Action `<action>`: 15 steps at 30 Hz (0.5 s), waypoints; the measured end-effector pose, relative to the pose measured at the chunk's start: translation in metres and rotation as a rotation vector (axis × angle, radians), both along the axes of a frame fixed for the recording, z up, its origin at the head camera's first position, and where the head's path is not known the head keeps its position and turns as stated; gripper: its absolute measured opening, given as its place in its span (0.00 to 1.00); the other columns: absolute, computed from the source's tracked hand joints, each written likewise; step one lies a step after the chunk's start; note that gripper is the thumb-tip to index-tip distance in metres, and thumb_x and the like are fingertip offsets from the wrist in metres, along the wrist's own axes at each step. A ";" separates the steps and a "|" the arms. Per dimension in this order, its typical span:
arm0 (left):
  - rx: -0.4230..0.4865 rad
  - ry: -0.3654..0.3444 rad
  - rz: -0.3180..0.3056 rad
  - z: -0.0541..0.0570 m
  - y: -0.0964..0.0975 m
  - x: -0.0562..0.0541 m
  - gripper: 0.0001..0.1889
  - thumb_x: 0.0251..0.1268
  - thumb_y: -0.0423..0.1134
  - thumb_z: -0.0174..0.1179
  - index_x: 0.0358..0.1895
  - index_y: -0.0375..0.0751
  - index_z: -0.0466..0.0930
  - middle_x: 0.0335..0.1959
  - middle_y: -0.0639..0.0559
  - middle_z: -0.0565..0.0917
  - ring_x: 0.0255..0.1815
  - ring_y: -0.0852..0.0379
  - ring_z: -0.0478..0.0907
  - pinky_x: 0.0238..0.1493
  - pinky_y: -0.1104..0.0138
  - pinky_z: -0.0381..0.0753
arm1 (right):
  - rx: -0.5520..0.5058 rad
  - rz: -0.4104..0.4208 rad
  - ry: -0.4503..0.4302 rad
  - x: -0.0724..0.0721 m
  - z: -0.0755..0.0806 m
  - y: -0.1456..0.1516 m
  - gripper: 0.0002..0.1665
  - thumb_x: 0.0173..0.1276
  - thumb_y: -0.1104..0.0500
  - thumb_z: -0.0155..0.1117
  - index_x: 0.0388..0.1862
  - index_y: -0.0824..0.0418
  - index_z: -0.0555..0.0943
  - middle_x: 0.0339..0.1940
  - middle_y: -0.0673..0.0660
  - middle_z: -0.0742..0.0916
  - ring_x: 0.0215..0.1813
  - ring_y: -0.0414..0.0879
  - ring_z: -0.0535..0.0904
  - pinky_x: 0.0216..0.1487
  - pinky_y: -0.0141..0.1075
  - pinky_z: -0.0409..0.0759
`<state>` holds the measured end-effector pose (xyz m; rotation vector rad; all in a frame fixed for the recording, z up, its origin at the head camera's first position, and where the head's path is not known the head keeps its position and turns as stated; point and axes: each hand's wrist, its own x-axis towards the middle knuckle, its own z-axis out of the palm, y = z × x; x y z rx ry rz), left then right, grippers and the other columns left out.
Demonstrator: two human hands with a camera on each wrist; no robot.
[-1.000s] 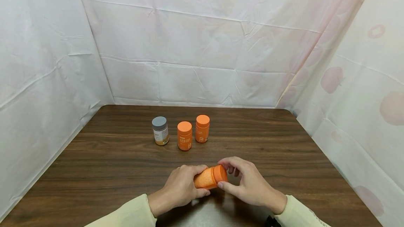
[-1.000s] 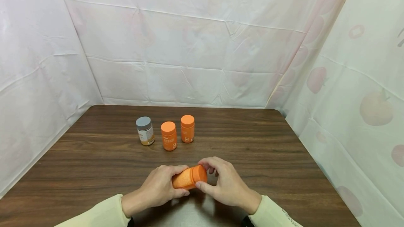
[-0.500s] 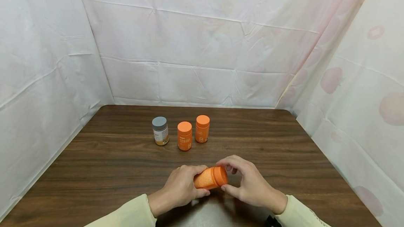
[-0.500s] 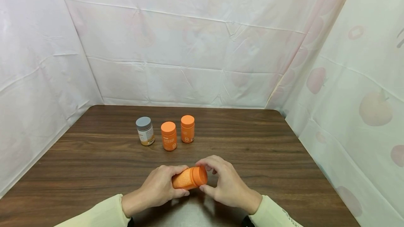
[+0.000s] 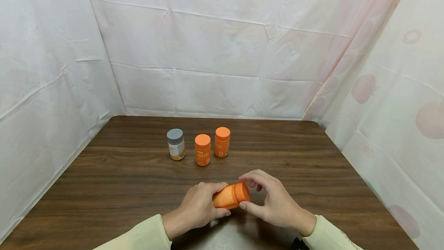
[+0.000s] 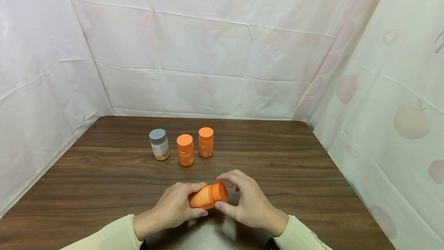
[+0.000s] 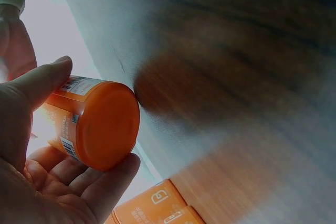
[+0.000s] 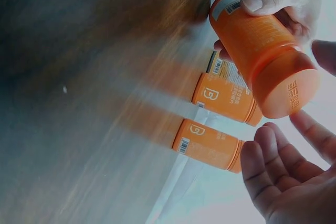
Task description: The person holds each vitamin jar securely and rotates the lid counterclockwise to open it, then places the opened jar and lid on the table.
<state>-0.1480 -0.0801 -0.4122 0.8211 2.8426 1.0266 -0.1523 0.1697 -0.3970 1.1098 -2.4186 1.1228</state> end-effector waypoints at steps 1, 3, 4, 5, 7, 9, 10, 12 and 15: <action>0.001 -0.002 0.000 0.000 0.000 0.000 0.23 0.49 0.49 0.82 0.49 0.62 0.83 0.30 0.69 0.79 0.27 0.67 0.73 0.29 0.68 0.71 | 0.005 -0.016 -0.007 0.000 0.000 0.000 0.29 0.60 0.51 0.81 0.59 0.47 0.80 0.46 0.42 0.83 0.43 0.38 0.76 0.41 0.34 0.79; 0.003 -0.006 -0.001 0.000 0.000 0.000 0.23 0.49 0.49 0.82 0.49 0.62 0.83 0.31 0.70 0.79 0.27 0.67 0.73 0.30 0.68 0.71 | 0.016 -0.048 -0.034 0.001 0.001 0.000 0.26 0.63 0.48 0.79 0.57 0.46 0.80 0.43 0.42 0.83 0.41 0.39 0.76 0.39 0.35 0.79; 0.003 -0.004 -0.001 -0.001 0.000 0.000 0.23 0.49 0.49 0.82 0.49 0.61 0.83 0.31 0.70 0.79 0.27 0.67 0.73 0.30 0.68 0.72 | 0.023 -0.065 -0.047 0.002 0.001 -0.001 0.24 0.64 0.47 0.78 0.57 0.46 0.81 0.42 0.41 0.83 0.40 0.40 0.76 0.39 0.35 0.79; 0.004 -0.003 -0.002 -0.001 0.000 0.000 0.23 0.49 0.49 0.82 0.49 0.61 0.83 0.31 0.70 0.79 0.27 0.67 0.73 0.30 0.68 0.72 | 0.028 -0.082 -0.063 0.002 0.001 -0.001 0.24 0.64 0.46 0.77 0.56 0.47 0.81 0.41 0.41 0.83 0.39 0.41 0.77 0.38 0.35 0.79; 0.005 -0.001 -0.003 -0.001 0.000 -0.001 0.22 0.49 0.49 0.82 0.49 0.62 0.83 0.31 0.70 0.79 0.28 0.67 0.74 0.31 0.68 0.72 | 0.038 -0.111 -0.099 0.002 0.001 -0.001 0.22 0.65 0.45 0.76 0.55 0.48 0.82 0.41 0.41 0.84 0.38 0.44 0.78 0.37 0.36 0.79; 0.007 0.000 -0.003 -0.001 0.000 -0.001 0.22 0.49 0.49 0.82 0.49 0.62 0.83 0.31 0.70 0.80 0.28 0.67 0.74 0.31 0.68 0.72 | 0.045 -0.133 -0.130 0.002 0.002 -0.002 0.22 0.67 0.44 0.74 0.54 0.50 0.83 0.40 0.41 0.84 0.36 0.45 0.78 0.36 0.37 0.79; 0.009 -0.001 -0.003 -0.001 0.000 -0.001 0.22 0.49 0.49 0.82 0.49 0.63 0.83 0.31 0.70 0.80 0.28 0.67 0.74 0.31 0.68 0.72 | 0.049 -0.140 -0.146 0.001 0.002 -0.002 0.21 0.67 0.43 0.74 0.53 0.50 0.83 0.39 0.41 0.85 0.35 0.45 0.79 0.35 0.37 0.79; 0.013 0.003 -0.006 -0.001 0.000 -0.001 0.22 0.49 0.49 0.82 0.49 0.62 0.83 0.31 0.70 0.80 0.28 0.67 0.74 0.31 0.68 0.72 | 0.057 -0.151 -0.176 0.001 0.002 -0.002 0.20 0.67 0.42 0.73 0.52 0.50 0.83 0.37 0.41 0.84 0.34 0.46 0.79 0.34 0.38 0.79; 0.017 0.007 -0.011 -0.001 0.000 -0.001 0.22 0.49 0.48 0.82 0.48 0.62 0.83 0.31 0.70 0.80 0.28 0.67 0.74 0.30 0.68 0.72 | 0.071 -0.158 -0.207 0.001 0.002 -0.002 0.17 0.67 0.42 0.73 0.50 0.47 0.83 0.35 0.41 0.84 0.32 0.46 0.79 0.32 0.36 0.78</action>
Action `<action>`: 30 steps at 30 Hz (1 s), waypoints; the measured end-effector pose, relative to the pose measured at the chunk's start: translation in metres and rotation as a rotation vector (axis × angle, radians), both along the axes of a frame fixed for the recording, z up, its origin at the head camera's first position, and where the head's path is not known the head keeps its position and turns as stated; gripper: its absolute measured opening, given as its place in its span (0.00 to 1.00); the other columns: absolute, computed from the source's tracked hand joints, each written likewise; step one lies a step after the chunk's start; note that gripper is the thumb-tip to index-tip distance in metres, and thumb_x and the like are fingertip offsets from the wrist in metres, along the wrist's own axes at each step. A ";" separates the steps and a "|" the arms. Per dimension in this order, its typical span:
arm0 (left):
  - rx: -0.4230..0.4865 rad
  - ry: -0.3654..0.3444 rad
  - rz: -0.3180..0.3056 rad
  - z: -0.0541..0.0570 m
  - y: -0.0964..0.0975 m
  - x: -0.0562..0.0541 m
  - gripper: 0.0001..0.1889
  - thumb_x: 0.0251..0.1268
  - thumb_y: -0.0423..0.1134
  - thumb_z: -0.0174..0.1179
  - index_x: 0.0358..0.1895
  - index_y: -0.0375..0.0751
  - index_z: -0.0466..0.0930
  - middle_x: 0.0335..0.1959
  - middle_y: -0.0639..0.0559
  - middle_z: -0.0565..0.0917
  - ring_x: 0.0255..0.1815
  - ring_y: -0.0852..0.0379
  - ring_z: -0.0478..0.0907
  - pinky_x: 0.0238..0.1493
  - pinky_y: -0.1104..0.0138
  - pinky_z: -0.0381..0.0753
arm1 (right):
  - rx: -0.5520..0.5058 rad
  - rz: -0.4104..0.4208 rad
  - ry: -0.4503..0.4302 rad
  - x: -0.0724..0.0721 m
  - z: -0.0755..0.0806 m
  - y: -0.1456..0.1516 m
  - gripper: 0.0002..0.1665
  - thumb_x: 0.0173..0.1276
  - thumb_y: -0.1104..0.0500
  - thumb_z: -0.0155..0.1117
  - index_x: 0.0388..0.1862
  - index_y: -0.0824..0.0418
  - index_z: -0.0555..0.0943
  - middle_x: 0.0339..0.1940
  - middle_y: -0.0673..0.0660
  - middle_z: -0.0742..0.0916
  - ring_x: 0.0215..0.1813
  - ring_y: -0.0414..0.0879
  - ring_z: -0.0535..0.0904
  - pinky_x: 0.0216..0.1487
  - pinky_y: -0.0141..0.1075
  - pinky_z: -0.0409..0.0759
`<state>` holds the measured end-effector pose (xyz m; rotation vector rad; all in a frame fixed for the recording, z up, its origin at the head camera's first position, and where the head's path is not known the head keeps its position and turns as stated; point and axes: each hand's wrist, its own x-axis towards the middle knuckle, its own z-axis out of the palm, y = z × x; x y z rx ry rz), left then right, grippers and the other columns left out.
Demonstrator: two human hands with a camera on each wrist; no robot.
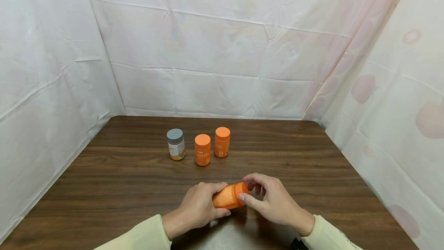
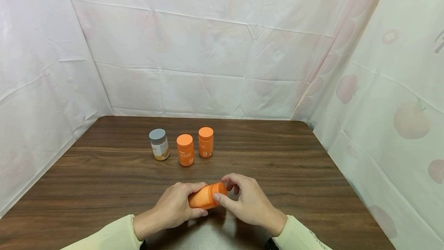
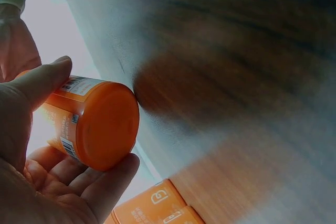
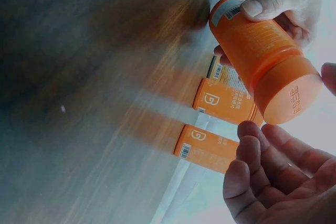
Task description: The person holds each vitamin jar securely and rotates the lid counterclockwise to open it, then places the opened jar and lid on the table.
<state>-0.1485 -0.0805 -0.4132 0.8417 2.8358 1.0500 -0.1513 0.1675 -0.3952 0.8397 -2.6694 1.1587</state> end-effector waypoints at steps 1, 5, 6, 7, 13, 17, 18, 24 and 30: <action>0.000 0.000 0.000 0.000 0.000 0.000 0.22 0.49 0.48 0.82 0.48 0.63 0.83 0.31 0.70 0.80 0.28 0.67 0.74 0.31 0.68 0.72 | 0.003 0.001 -0.007 0.000 0.000 0.000 0.16 0.67 0.42 0.73 0.49 0.46 0.83 0.34 0.41 0.83 0.31 0.45 0.79 0.32 0.35 0.78; -0.001 -0.007 0.000 0.001 0.000 0.000 0.22 0.50 0.48 0.82 0.47 0.63 0.83 0.31 0.70 0.79 0.28 0.67 0.74 0.31 0.68 0.72 | 0.009 0.010 -0.012 0.000 -0.001 0.000 0.14 0.68 0.42 0.73 0.47 0.45 0.83 0.33 0.39 0.83 0.31 0.44 0.78 0.31 0.33 0.77; -0.001 -0.008 0.000 0.001 0.000 0.000 0.22 0.50 0.48 0.82 0.47 0.64 0.83 0.31 0.70 0.79 0.28 0.67 0.74 0.31 0.68 0.72 | 0.009 0.015 -0.008 -0.001 -0.001 0.000 0.14 0.68 0.42 0.73 0.47 0.44 0.83 0.32 0.39 0.83 0.31 0.43 0.78 0.31 0.34 0.77; -0.002 -0.012 0.001 0.001 0.000 0.000 0.22 0.50 0.48 0.82 0.47 0.64 0.83 0.31 0.70 0.79 0.28 0.67 0.74 0.31 0.68 0.72 | 0.007 0.022 -0.003 -0.001 -0.001 0.000 0.14 0.68 0.43 0.73 0.47 0.44 0.83 0.33 0.39 0.84 0.31 0.43 0.78 0.31 0.34 0.78; -0.001 -0.019 -0.002 0.001 0.000 0.000 0.21 0.50 0.48 0.82 0.47 0.63 0.83 0.31 0.70 0.79 0.28 0.67 0.74 0.31 0.68 0.72 | -0.012 0.077 0.051 -0.002 -0.002 0.001 0.17 0.66 0.45 0.75 0.50 0.46 0.82 0.37 0.40 0.85 0.34 0.44 0.79 0.33 0.38 0.79; 0.000 -0.014 -0.001 0.000 0.000 0.000 0.22 0.50 0.48 0.82 0.48 0.63 0.83 0.31 0.70 0.80 0.28 0.67 0.74 0.30 0.68 0.72 | -0.020 0.098 0.085 -0.002 -0.002 0.002 0.21 0.63 0.48 0.78 0.53 0.46 0.82 0.38 0.40 0.84 0.36 0.44 0.78 0.35 0.37 0.79; 0.000 -0.012 -0.001 0.000 0.000 0.000 0.22 0.50 0.48 0.82 0.48 0.63 0.83 0.31 0.70 0.80 0.27 0.67 0.74 0.30 0.68 0.72 | -0.022 0.103 0.092 -0.002 -0.002 0.002 0.22 0.62 0.49 0.79 0.53 0.47 0.82 0.38 0.41 0.83 0.36 0.45 0.78 0.35 0.37 0.79; -0.008 -0.005 0.000 0.000 -0.001 0.000 0.22 0.49 0.48 0.82 0.48 0.63 0.83 0.31 0.70 0.79 0.27 0.67 0.73 0.30 0.68 0.72 | -0.046 0.147 0.138 -0.002 -0.002 0.003 0.26 0.59 0.54 0.81 0.55 0.50 0.82 0.40 0.41 0.83 0.39 0.45 0.78 0.37 0.37 0.79; -0.006 0.014 -0.005 0.000 -0.001 0.000 0.22 0.49 0.48 0.82 0.47 0.62 0.83 0.30 0.69 0.79 0.27 0.67 0.73 0.30 0.68 0.71 | -0.075 0.190 0.185 -0.002 -0.002 0.003 0.30 0.55 0.58 0.83 0.57 0.49 0.81 0.43 0.41 0.83 0.41 0.38 0.75 0.38 0.34 0.78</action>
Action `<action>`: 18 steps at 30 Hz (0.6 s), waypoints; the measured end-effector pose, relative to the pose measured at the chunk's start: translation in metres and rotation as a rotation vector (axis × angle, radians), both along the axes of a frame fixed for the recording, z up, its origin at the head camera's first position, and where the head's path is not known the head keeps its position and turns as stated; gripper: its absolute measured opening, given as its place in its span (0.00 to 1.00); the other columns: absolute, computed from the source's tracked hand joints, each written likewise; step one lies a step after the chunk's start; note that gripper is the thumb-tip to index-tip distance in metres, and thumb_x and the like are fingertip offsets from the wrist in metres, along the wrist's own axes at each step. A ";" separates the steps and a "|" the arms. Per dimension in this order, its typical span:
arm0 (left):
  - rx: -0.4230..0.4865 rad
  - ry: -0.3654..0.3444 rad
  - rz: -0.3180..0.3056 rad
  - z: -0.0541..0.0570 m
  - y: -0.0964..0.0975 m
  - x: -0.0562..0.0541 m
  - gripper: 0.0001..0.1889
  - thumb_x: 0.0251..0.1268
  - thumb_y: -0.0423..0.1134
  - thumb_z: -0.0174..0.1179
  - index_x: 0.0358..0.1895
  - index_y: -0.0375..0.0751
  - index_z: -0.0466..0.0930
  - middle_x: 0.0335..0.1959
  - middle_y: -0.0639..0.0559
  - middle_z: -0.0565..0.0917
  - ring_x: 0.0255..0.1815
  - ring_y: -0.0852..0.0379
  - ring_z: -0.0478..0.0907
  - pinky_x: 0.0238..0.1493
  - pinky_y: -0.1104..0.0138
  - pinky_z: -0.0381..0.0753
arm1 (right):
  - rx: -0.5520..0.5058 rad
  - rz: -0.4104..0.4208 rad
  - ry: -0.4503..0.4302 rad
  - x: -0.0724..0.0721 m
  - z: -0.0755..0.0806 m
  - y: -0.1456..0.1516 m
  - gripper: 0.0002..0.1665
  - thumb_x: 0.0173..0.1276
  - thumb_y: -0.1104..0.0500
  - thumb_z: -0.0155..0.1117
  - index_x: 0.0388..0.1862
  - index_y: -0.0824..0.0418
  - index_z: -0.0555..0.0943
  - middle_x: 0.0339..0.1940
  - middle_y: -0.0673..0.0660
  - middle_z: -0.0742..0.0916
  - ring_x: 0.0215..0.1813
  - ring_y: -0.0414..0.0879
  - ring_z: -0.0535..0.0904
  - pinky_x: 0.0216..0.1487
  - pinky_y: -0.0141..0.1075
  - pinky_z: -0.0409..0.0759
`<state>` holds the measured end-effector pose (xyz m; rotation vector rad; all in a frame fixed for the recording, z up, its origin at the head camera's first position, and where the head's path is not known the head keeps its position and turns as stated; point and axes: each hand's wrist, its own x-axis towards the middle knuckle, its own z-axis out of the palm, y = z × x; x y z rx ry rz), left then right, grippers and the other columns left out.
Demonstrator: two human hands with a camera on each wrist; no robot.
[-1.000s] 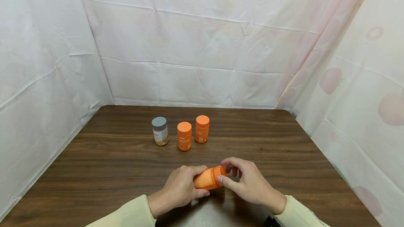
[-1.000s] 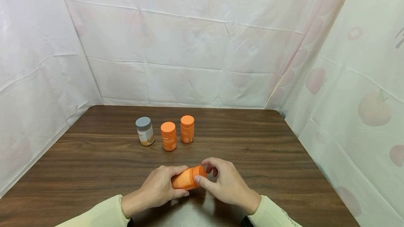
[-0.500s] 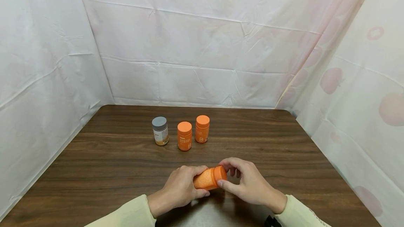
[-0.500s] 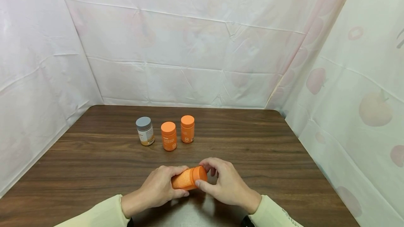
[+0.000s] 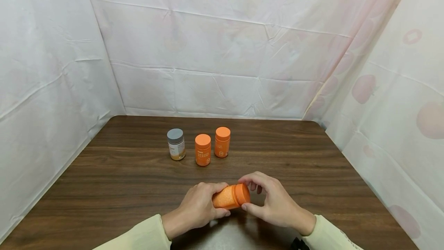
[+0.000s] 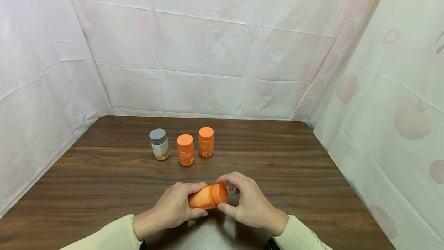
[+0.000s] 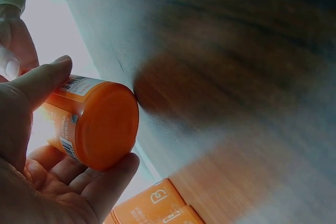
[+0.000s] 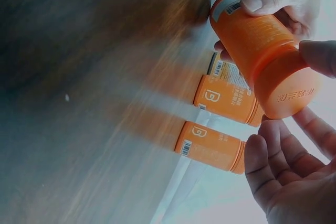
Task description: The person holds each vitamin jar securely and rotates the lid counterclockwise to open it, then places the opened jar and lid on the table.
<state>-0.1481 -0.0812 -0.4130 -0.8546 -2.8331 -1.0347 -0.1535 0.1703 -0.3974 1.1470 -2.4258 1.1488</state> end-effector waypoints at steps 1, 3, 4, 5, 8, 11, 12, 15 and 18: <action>0.001 0.004 0.000 0.000 0.000 0.000 0.22 0.48 0.48 0.82 0.47 0.62 0.83 0.30 0.69 0.79 0.27 0.67 0.73 0.30 0.68 0.71 | -0.003 0.007 0.006 0.000 0.000 0.000 0.31 0.54 0.59 0.84 0.57 0.49 0.81 0.44 0.42 0.83 0.41 0.38 0.75 0.38 0.34 0.78; 0.004 0.011 0.002 0.000 0.000 0.001 0.22 0.48 0.48 0.82 0.47 0.62 0.83 0.29 0.69 0.79 0.27 0.67 0.73 0.30 0.68 0.71 | -0.006 0.016 0.010 -0.001 0.000 0.000 0.32 0.53 0.61 0.84 0.57 0.50 0.81 0.45 0.42 0.83 0.41 0.38 0.75 0.39 0.33 0.78; 0.004 0.011 0.004 0.000 0.000 0.001 0.22 0.48 0.48 0.82 0.46 0.63 0.83 0.29 0.70 0.79 0.27 0.67 0.73 0.30 0.68 0.71 | -0.007 0.020 0.009 -0.001 0.000 0.000 0.33 0.52 0.62 0.85 0.57 0.50 0.81 0.45 0.42 0.83 0.42 0.38 0.74 0.39 0.33 0.78; 0.005 0.011 0.005 0.000 0.000 0.001 0.22 0.48 0.48 0.82 0.46 0.63 0.83 0.29 0.70 0.79 0.27 0.68 0.73 0.30 0.68 0.71 | -0.004 0.021 0.007 -0.001 0.000 0.000 0.34 0.51 0.63 0.85 0.57 0.50 0.81 0.46 0.42 0.83 0.42 0.38 0.74 0.39 0.32 0.78; 0.008 0.008 0.006 0.001 0.000 0.001 0.22 0.48 0.48 0.83 0.47 0.63 0.83 0.29 0.70 0.79 0.27 0.68 0.73 0.30 0.68 0.71 | 0.007 0.023 0.001 -0.001 0.000 0.001 0.36 0.49 0.65 0.85 0.57 0.49 0.81 0.47 0.42 0.82 0.43 0.38 0.74 0.40 0.32 0.78; 0.010 0.005 0.004 0.001 0.000 0.002 0.22 0.48 0.49 0.83 0.47 0.63 0.83 0.30 0.70 0.80 0.27 0.68 0.73 0.30 0.68 0.71 | 0.014 0.029 0.008 -0.001 0.000 0.001 0.39 0.47 0.68 0.85 0.58 0.49 0.81 0.49 0.42 0.82 0.43 0.37 0.74 0.40 0.32 0.78; 0.009 0.005 0.003 0.001 0.000 0.002 0.22 0.48 0.49 0.83 0.47 0.63 0.83 0.30 0.70 0.80 0.28 0.68 0.73 0.30 0.68 0.71 | 0.013 0.033 0.016 -0.001 0.000 0.001 0.40 0.46 0.69 0.85 0.58 0.49 0.81 0.49 0.42 0.82 0.43 0.37 0.74 0.40 0.32 0.78; 0.008 0.001 0.004 0.001 0.000 0.002 0.22 0.48 0.48 0.83 0.47 0.63 0.83 0.31 0.70 0.80 0.28 0.68 0.73 0.31 0.68 0.72 | 0.008 0.042 0.036 -0.002 0.000 0.000 0.43 0.44 0.69 0.86 0.59 0.48 0.80 0.49 0.42 0.82 0.43 0.37 0.74 0.39 0.32 0.78; 0.007 -0.004 0.007 0.001 0.000 0.002 0.23 0.48 0.48 0.83 0.48 0.63 0.84 0.30 0.70 0.80 0.28 0.68 0.73 0.31 0.68 0.72 | -0.001 0.043 0.057 -0.002 0.000 -0.001 0.43 0.47 0.65 0.86 0.61 0.45 0.78 0.50 0.43 0.82 0.43 0.37 0.73 0.39 0.32 0.77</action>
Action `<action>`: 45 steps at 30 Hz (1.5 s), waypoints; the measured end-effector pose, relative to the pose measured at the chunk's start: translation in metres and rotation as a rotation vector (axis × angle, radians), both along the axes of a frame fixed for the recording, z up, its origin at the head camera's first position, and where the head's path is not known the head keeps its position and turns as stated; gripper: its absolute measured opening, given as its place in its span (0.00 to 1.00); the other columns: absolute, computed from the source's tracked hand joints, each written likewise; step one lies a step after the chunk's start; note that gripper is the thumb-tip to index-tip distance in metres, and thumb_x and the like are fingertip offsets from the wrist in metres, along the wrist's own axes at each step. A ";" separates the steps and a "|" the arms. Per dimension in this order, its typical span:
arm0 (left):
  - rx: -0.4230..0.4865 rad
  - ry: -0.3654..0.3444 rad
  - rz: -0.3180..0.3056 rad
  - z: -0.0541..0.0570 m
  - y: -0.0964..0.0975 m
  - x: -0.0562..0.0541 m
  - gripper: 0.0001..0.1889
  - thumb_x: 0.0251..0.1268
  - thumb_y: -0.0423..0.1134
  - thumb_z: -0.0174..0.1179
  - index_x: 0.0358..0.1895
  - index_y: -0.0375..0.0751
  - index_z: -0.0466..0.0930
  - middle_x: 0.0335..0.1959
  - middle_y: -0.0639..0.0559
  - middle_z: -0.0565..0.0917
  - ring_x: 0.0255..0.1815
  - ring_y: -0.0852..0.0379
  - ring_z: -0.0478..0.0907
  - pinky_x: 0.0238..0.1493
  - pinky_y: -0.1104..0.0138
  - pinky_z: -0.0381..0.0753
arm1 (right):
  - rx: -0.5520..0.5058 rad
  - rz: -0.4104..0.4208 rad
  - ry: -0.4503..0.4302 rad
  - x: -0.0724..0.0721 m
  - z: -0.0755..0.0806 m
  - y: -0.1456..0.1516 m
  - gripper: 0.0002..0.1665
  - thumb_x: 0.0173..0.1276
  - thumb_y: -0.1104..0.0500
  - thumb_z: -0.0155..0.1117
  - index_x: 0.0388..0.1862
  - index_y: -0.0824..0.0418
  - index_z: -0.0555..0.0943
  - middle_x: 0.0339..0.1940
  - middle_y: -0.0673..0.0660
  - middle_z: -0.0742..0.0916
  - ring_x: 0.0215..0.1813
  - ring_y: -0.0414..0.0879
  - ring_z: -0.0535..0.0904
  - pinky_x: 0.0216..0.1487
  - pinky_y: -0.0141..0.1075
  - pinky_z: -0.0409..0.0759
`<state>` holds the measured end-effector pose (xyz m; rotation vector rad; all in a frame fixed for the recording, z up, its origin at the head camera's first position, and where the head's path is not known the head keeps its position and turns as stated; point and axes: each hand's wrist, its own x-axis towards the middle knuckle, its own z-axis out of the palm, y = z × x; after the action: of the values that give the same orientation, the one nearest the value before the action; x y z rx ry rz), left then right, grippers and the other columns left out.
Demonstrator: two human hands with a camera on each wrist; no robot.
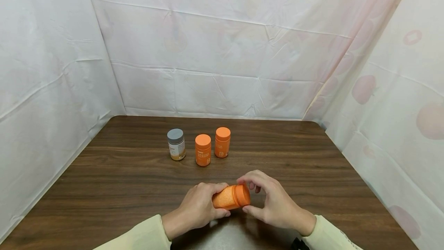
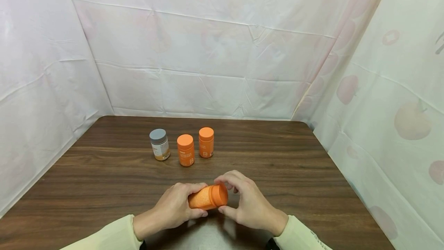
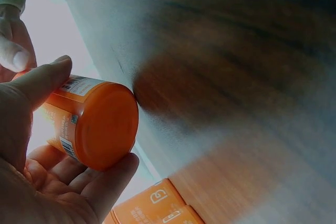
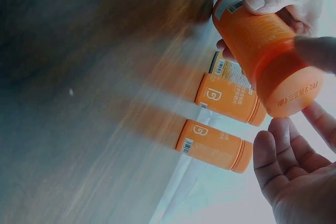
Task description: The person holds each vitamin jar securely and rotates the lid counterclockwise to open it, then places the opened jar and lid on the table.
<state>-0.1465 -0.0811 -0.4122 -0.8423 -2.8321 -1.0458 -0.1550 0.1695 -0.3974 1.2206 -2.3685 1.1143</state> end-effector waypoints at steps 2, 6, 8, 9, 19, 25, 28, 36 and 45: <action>-0.003 -0.004 0.004 0.000 0.000 0.000 0.22 0.48 0.48 0.82 0.47 0.63 0.84 0.30 0.70 0.79 0.27 0.67 0.73 0.30 0.68 0.72 | 0.002 -0.018 -0.009 0.001 0.000 0.000 0.39 0.51 0.60 0.85 0.61 0.44 0.78 0.48 0.43 0.82 0.43 0.36 0.73 0.40 0.32 0.77; -0.006 -0.011 0.008 -0.001 0.000 -0.001 0.22 0.49 0.48 0.82 0.47 0.63 0.83 0.29 0.70 0.79 0.27 0.67 0.73 0.30 0.68 0.72 | 0.013 -0.087 -0.054 0.001 -0.002 0.000 0.30 0.60 0.50 0.81 0.60 0.45 0.79 0.42 0.43 0.82 0.40 0.38 0.75 0.38 0.35 0.78; -0.003 -0.013 0.006 -0.001 0.000 -0.001 0.22 0.49 0.48 0.82 0.47 0.64 0.83 0.30 0.70 0.79 0.28 0.67 0.74 0.31 0.68 0.72 | 0.022 -0.126 -0.083 0.002 -0.003 0.000 0.26 0.63 0.47 0.78 0.58 0.46 0.79 0.40 0.43 0.82 0.38 0.40 0.75 0.37 0.35 0.78; -0.002 -0.015 0.005 -0.001 0.000 -0.001 0.22 0.49 0.48 0.82 0.47 0.64 0.83 0.30 0.70 0.79 0.28 0.67 0.74 0.31 0.68 0.72 | 0.024 -0.142 -0.089 0.002 -0.003 -0.001 0.25 0.64 0.46 0.77 0.58 0.46 0.80 0.40 0.42 0.83 0.37 0.40 0.76 0.35 0.36 0.78; -0.004 -0.022 -0.001 -0.001 0.000 -0.001 0.22 0.49 0.48 0.82 0.48 0.63 0.83 0.31 0.70 0.79 0.29 0.67 0.74 0.32 0.68 0.73 | 0.063 -0.205 -0.214 0.002 0.001 -0.002 0.18 0.70 0.43 0.71 0.52 0.50 0.81 0.33 0.44 0.83 0.28 0.43 0.76 0.29 0.32 0.75; -0.003 -0.027 0.000 -0.002 0.000 -0.002 0.22 0.49 0.48 0.82 0.48 0.64 0.83 0.31 0.70 0.80 0.29 0.67 0.74 0.32 0.68 0.73 | 0.080 -0.213 -0.265 0.002 0.002 -0.002 0.17 0.69 0.42 0.71 0.48 0.49 0.82 0.31 0.42 0.83 0.27 0.38 0.75 0.27 0.32 0.75; -0.001 -0.028 -0.001 -0.001 0.000 -0.002 0.22 0.49 0.48 0.82 0.48 0.64 0.83 0.31 0.70 0.80 0.29 0.67 0.74 0.33 0.68 0.73 | 0.079 -0.217 -0.288 0.002 0.002 -0.002 0.16 0.68 0.42 0.72 0.47 0.47 0.82 0.31 0.42 0.83 0.27 0.38 0.76 0.27 0.32 0.76; 0.004 -0.031 -0.008 -0.001 -0.001 -0.002 0.21 0.50 0.48 0.82 0.47 0.64 0.83 0.31 0.70 0.80 0.29 0.67 0.75 0.33 0.68 0.73 | 0.070 -0.197 -0.300 0.001 0.000 -0.002 0.14 0.67 0.43 0.74 0.46 0.46 0.83 0.30 0.41 0.84 0.26 0.38 0.76 0.26 0.32 0.76; 0.001 -0.024 -0.009 -0.002 -0.001 -0.002 0.22 0.49 0.47 0.82 0.47 0.64 0.83 0.31 0.70 0.80 0.28 0.67 0.74 0.32 0.68 0.73 | 0.064 -0.155 -0.208 0.000 0.000 0.000 0.19 0.64 0.44 0.77 0.50 0.45 0.82 0.35 0.41 0.85 0.31 0.45 0.78 0.31 0.35 0.77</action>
<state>-0.1487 -0.0817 -0.4141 -0.8486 -2.8497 -1.0650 -0.1546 0.1692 -0.3977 0.9615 -2.6196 1.1734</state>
